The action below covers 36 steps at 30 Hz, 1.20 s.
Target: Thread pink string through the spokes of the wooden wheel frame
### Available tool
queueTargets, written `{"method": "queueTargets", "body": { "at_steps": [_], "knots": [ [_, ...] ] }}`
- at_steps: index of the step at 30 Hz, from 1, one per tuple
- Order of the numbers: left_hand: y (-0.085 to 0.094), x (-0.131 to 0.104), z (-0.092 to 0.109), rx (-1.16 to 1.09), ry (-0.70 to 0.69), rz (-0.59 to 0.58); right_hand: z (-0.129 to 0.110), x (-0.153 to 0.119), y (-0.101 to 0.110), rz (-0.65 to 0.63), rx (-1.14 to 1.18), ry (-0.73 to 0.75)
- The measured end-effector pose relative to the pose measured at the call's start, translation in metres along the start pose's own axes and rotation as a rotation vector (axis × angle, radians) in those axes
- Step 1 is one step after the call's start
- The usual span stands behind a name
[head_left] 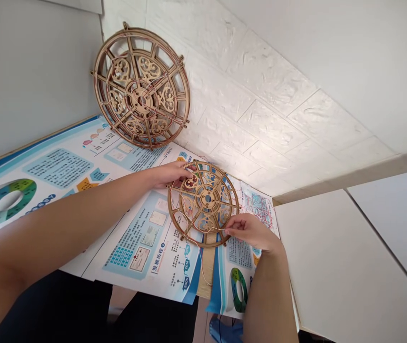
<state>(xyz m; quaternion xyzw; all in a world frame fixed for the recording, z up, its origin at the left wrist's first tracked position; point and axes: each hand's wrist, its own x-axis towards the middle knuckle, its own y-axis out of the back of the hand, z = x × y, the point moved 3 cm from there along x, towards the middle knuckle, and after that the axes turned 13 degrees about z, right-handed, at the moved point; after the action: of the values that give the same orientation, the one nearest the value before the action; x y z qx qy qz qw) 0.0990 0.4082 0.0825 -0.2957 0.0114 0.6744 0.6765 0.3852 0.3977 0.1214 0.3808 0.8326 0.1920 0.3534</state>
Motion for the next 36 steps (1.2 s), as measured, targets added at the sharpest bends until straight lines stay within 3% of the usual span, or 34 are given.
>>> {"method": "queueTargets", "body": {
  "at_steps": [19,31,36],
  "knots": [
    [0.002,0.002,-0.002,0.002,-0.005,0.01,0.003,0.008,-0.006,0.063,0.044,0.017],
    [0.003,0.003,-0.003,0.014,-0.012,0.022,0.001,0.011,-0.006,0.13,-0.054,0.051],
    [0.0,0.0,-0.001,0.025,-0.01,0.013,0.003,0.01,-0.009,0.068,0.019,-0.01]
  ]
}}
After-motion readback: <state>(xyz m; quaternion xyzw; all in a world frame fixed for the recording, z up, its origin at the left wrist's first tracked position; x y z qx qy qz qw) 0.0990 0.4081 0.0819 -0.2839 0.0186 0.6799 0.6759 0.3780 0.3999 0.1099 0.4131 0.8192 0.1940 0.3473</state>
